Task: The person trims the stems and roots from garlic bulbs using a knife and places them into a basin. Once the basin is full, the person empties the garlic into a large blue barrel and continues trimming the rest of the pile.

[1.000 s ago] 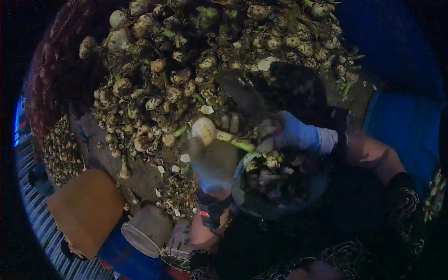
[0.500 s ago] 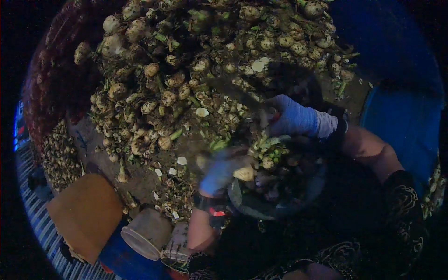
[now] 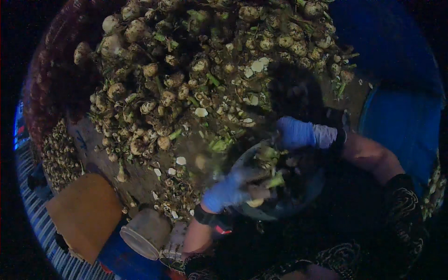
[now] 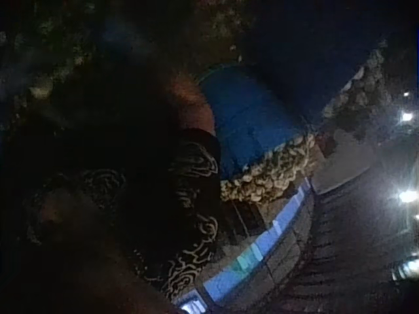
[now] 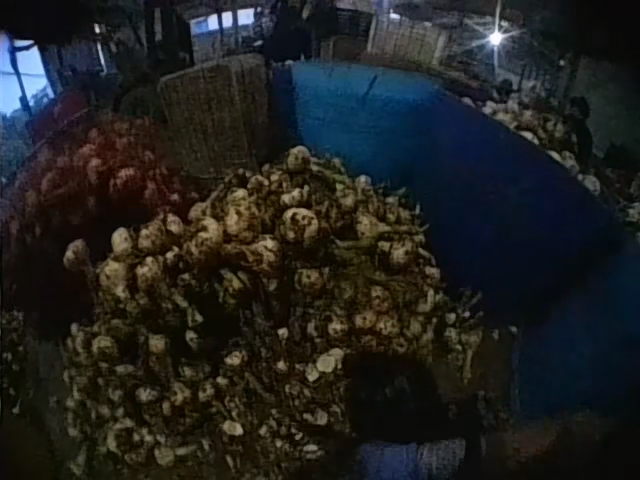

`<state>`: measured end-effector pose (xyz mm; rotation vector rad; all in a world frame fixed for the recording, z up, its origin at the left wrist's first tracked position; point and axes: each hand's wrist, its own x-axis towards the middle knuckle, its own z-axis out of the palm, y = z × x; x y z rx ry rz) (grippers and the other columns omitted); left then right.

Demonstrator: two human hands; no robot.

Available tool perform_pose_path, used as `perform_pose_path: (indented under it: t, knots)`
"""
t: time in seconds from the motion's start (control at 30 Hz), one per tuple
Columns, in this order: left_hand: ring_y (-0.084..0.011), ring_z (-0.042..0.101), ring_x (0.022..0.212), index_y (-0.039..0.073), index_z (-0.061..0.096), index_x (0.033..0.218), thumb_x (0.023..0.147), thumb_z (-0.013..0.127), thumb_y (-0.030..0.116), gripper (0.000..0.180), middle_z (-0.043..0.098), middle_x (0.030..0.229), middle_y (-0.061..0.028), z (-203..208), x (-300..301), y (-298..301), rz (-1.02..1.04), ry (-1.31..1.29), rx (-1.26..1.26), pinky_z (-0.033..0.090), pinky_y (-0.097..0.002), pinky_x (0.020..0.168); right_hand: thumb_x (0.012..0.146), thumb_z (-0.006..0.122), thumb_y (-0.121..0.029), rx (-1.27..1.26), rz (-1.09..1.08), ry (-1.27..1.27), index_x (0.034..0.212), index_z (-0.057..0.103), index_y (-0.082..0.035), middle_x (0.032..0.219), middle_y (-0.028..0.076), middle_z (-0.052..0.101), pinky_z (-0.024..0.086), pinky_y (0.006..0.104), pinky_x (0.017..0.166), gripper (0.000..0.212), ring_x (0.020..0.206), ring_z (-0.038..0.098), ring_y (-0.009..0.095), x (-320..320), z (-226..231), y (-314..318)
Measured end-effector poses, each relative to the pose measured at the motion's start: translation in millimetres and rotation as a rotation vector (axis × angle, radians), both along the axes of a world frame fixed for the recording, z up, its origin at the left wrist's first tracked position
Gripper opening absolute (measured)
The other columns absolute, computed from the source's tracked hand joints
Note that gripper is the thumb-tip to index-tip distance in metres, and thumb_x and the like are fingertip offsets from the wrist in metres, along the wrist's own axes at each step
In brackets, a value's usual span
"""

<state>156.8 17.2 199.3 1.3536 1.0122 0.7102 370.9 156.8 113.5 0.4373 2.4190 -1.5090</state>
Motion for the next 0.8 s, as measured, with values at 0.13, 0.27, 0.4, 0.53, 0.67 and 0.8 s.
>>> perform_pose_path:
  t: [0.13,0.27,0.4,0.53,0.67,0.8]
  knots:
    - [-0.0340,0.057,0.094,0.012,0.057,0.116,0.075,0.065,0.012,0.042,0.059,0.105,-0.0165,-51.1,-13.9,5.0,0.311,0.621,0.106,0.048,-0.0400,0.080,0.071,0.062,-0.017,-0.072,-0.370,-0.100,0.071,0.058,-0.005,0.058,0.007,0.054,0.040,0.0288,0.048,0.012,0.054,0.051,0.014,-7.7,-3.8,19.8]
    - [-0.0360,0.055,0.094,0.021,0.059,0.115,0.071,0.065,0.010,0.046,0.057,0.109,-0.0148,-127.1,-29.2,49.6,0.148,1.134,0.347,0.046,-0.0429,0.081,0.072,0.070,-0.018,-0.161,-0.511,-0.082,0.084,0.062,-0.005,0.070,0.007,0.058,0.048,0.0379,0.061,0.020,0.066,0.058,0.022,8.3,-12.4,22.3]
    - [-0.0330,0.051,0.098,0.021,0.057,0.114,0.062,0.066,0.012,0.054,0.052,0.112,-0.0162,-177.8,-60.7,45.6,-0.026,1.322,0.501,0.045,-0.0408,0.076,0.070,0.072,-0.020,-0.379,-0.584,-0.201,0.082,0.060,-0.003,0.069,0.005,0.056,0.047,0.0354,0.061,0.023,0.066,0.056,0.019,-19.0,14.2,19.6]
    - [-0.0312,0.053,0.096,0.012,0.057,0.109,0.058,0.070,0.010,0.052,0.055,0.107,-0.0155,-152.9,-49.8,56.2,0.192,1.055,0.533,0.045,-0.0417,0.080,0.070,0.068,-0.016,-0.295,-0.616,-0.173,0.080,0.060,-0.002,0.067,0.008,0.060,0.046,0.0335,0.057,0.019,0.062,0.057,0.016,-3.9,20.9,26.1]
    - [-0.0207,0.056,0.095,0.007,0.053,0.115,0.068,0.073,0.015,0.051,0.058,0.107,-0.0078,-112.2,-42.5,40.2,0.619,0.223,0.019,0.047,-0.0353,0.083,0.073,0.060,-0.018,-0.119,-0.502,-0.005,0.077,0.058,-0.003,0.066,0.012,0.059,0.045,0.0381,0.053,0.015,0.058,0.059,0.025,-13.1,38.5,25.9]
    - [-0.0257,0.057,0.100,0.001,0.047,0.117,0.079,0.065,0.027,0.050,0.052,0.117,-0.0162,-41.6,-26.0,32.5,0.729,-0.165,-0.248,0.046,-0.0373,0.088,0.071,0.064,-0.021,0.217,-0.249,0.046,0.075,0.058,-0.007,0.065,0.013,0.057,0.045,0.0340,0.053,0.016,0.058,0.057,0.027,-34.7,62.3,16.8]
